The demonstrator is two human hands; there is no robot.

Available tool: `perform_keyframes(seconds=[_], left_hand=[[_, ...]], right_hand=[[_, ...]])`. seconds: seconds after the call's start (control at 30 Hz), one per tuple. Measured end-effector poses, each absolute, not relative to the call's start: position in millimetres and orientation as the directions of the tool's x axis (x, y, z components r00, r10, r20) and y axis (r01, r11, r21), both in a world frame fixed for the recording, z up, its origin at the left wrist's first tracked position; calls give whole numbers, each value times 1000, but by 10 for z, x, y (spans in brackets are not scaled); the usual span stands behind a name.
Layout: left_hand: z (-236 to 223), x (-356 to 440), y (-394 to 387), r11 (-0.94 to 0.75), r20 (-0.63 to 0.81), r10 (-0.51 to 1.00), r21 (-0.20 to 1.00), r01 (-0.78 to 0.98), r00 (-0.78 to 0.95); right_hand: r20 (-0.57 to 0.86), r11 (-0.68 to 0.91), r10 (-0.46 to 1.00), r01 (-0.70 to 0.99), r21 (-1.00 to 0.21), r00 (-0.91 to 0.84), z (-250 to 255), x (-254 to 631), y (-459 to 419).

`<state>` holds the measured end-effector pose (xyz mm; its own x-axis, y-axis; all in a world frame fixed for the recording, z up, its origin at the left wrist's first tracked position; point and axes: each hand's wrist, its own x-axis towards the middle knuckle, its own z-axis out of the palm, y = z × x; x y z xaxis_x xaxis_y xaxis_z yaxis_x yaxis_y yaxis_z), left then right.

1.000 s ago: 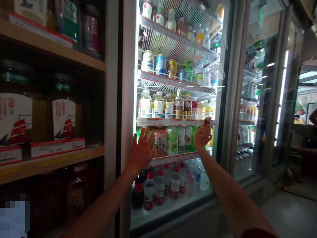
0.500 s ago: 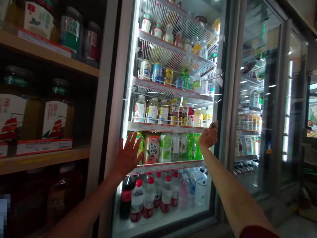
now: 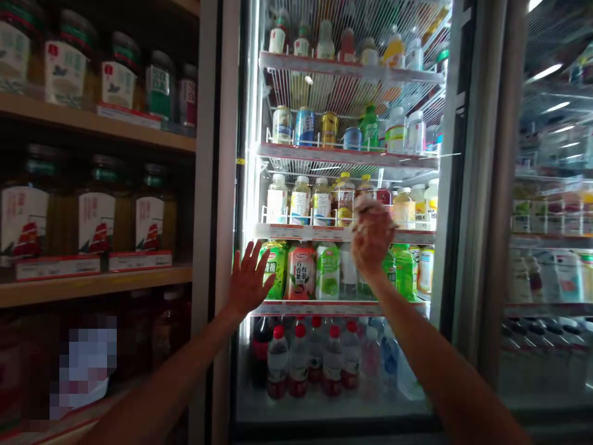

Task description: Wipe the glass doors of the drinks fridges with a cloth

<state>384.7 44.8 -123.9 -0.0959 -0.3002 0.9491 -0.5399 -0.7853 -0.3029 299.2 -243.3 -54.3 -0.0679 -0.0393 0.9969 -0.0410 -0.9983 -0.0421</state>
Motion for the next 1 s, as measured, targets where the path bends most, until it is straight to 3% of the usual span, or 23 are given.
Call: perform_keyframes(seconds=[0.07, 0.1, 0.13, 0.17, 0.27, 0.3, 0.37, 0.47, 0.53, 0.7, 0.83, 1.0], left_hand=[[-1239, 3835, 451, -782, 949, -296, -304, -544, -105], [-1239, 3830, 451, -781, 951, -290, -302, -546, -111], [-1240, 3827, 451, -781, 952, -285, -299, -549, -112], [-1241, 3828, 449, -780, 953, -283, -296, -551, -110], [-1244, 3859, 445, -771, 954, -283, -289, -567, -100], [-1245, 3876, 448, -762, 953, -285, -291, -578, -104], [-1253, 3896, 469, -737, 953, -279, -292, -610, -119], [-1270, 3823, 532, -662, 970, -204, -234, -712, -129], [-1250, 3688, 552, -589, 981, -141, -191, -785, -133], [-958, 3419, 343, -435, 962, -221, -243, -867, -159], [-736, 3510, 120, -486, 991, -129, -101, -868, -43], [-788, 3649, -5, -658, 965, -258, -215, -722, -52]], right_hand=[[939, -944, 330, 15, 330, 100, -633, 3078, -1987], [880, -892, 451, 45, 450, 151, -636, 3100, -1805], [851, -868, 494, 53, 493, 178, -599, 3110, -1674], [877, -893, 447, 30, 449, 175, -525, 3113, -1597], [998, -996, 45, -79, 49, 51, -278, 3113, -1552], [999, -996, -4, -84, 0, 45, -266, 3118, -1544], [986, -992, 117, -43, 123, 122, -417, 3122, -1481], [814, -863, 504, 139, 485, 288, -845, 3074, -1321], [730, -792, 611, 226, 567, 306, -971, 3033, -1223], [920, -928, 340, 230, 293, 196, -598, 3167, -960], [908, -897, 389, 288, 335, 155, -587, 3244, -997], [934, -948, 315, 103, 301, 166, -833, 3125, -1588]])
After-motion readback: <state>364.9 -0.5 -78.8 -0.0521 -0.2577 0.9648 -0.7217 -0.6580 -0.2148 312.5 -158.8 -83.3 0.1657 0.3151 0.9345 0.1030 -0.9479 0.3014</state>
